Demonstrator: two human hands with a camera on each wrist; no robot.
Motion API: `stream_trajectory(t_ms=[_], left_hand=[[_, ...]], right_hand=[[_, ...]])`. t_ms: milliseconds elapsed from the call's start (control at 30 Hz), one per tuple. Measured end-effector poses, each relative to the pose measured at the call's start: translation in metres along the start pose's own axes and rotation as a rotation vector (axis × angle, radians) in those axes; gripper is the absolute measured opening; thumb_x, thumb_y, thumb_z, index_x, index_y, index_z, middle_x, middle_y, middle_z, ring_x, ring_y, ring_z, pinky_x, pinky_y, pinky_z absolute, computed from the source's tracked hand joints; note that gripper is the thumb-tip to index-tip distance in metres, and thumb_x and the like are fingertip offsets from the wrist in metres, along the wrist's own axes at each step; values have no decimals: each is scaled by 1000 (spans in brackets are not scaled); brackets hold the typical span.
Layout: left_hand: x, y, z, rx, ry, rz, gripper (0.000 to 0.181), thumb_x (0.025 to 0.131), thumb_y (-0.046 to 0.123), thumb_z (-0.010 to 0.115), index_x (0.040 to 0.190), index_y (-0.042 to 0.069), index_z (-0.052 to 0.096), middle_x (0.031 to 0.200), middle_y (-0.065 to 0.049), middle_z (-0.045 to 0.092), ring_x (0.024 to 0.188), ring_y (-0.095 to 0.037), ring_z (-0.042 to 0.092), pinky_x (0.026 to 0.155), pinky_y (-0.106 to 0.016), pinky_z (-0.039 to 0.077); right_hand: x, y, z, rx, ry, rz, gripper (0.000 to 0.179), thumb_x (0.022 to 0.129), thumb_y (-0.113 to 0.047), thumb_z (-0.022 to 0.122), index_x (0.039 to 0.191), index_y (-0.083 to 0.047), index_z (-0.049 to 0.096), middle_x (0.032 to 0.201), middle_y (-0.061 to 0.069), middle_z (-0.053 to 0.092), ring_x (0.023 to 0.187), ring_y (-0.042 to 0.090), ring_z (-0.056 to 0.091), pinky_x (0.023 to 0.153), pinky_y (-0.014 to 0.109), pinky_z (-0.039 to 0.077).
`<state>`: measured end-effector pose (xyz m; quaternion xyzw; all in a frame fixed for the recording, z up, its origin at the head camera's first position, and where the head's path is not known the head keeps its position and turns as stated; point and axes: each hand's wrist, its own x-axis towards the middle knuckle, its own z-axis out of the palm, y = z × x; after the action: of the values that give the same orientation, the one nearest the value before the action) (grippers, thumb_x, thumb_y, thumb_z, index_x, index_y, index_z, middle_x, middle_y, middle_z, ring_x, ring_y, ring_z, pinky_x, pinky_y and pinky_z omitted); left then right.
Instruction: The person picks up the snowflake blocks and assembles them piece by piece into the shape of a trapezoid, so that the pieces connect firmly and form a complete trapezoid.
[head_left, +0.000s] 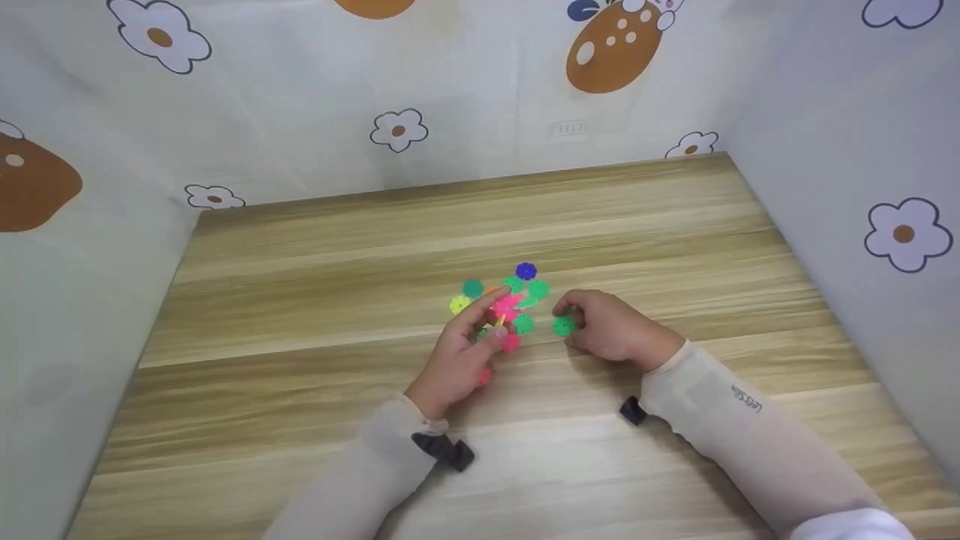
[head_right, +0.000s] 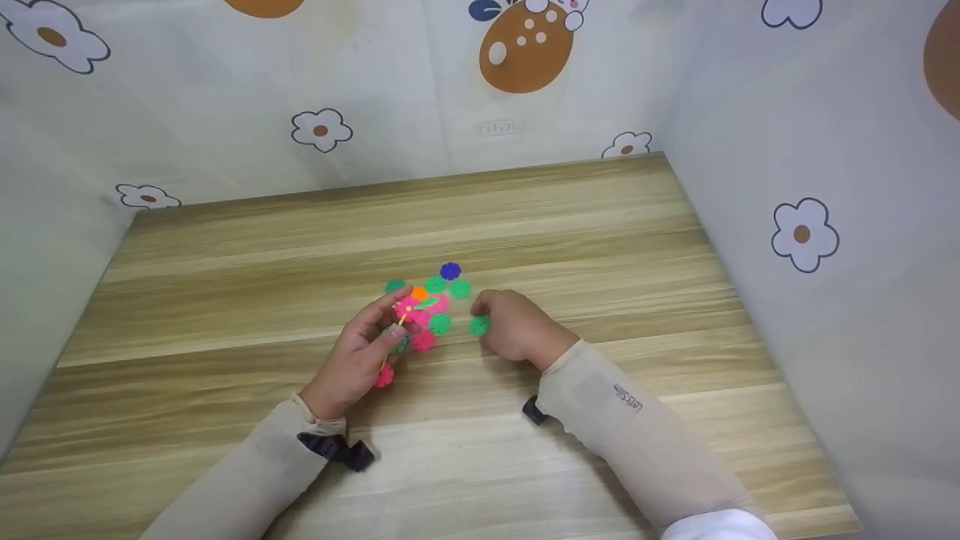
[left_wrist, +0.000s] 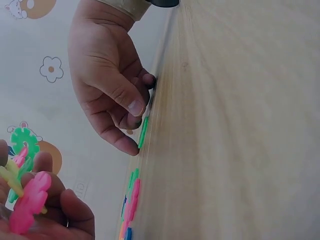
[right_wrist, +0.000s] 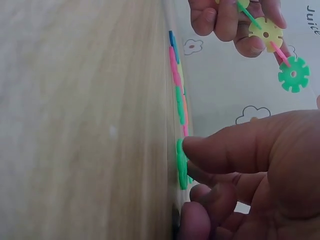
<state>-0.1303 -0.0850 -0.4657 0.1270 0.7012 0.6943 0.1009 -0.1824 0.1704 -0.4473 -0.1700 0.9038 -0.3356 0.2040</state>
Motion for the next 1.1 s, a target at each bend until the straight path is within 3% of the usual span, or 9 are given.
stream_trajectory(t_ms=[133,333,467,567,667,933,1100], left_hand=[[0,-1,0,4,-8,0,52,107,13,59,157,23,50,123,-11,60,105,-35,59,53,-21,46],[1,-2,0,37,-13,42,51,107,14,61,157,20,51,120,-17,63,109,-24,58,72,-25,50],[1,-2,0,35,-14,30,51,107,14,60,157,22,51,120,-16,62,109,-22,57,76,-26,50],[1,-2,0,33,-15,22,51,107,13,59,156,25,51,120,-14,62,109,-24,58,71,-26,50],[1,-1,0,33,-18,11,51,107,14,58,156,26,52,121,-16,62,104,-25,58,64,-24,48],[0,0,-1,10,-65,-34,49,109,23,59,155,35,51,136,-16,60,63,-20,48,52,-23,44],[0,0,-2,6,-81,-27,50,108,24,61,157,29,50,139,-13,61,72,-21,55,52,-22,43]], right_hand=[[0,1,0,1,-13,12,24,87,3,74,109,-3,67,99,7,66,90,21,56,84,38,48],[0,1,0,59,21,-9,19,86,3,74,99,-8,64,90,2,60,85,19,53,76,33,46],[2,-2,2,314,111,-61,16,90,3,70,104,-5,66,92,4,60,83,17,57,74,29,52],[2,-6,1,564,192,-120,19,93,5,67,111,2,65,97,9,60,82,17,62,75,27,59],[0,-9,1,698,244,-155,20,95,6,66,115,6,65,100,13,63,84,16,66,79,29,62],[-3,-12,3,734,222,-186,24,98,4,65,121,11,62,103,11,64,88,16,68,84,32,63],[-6,-12,1,734,226,-226,20,97,4,66,116,9,64,101,14,65,85,15,67,82,31,62]])
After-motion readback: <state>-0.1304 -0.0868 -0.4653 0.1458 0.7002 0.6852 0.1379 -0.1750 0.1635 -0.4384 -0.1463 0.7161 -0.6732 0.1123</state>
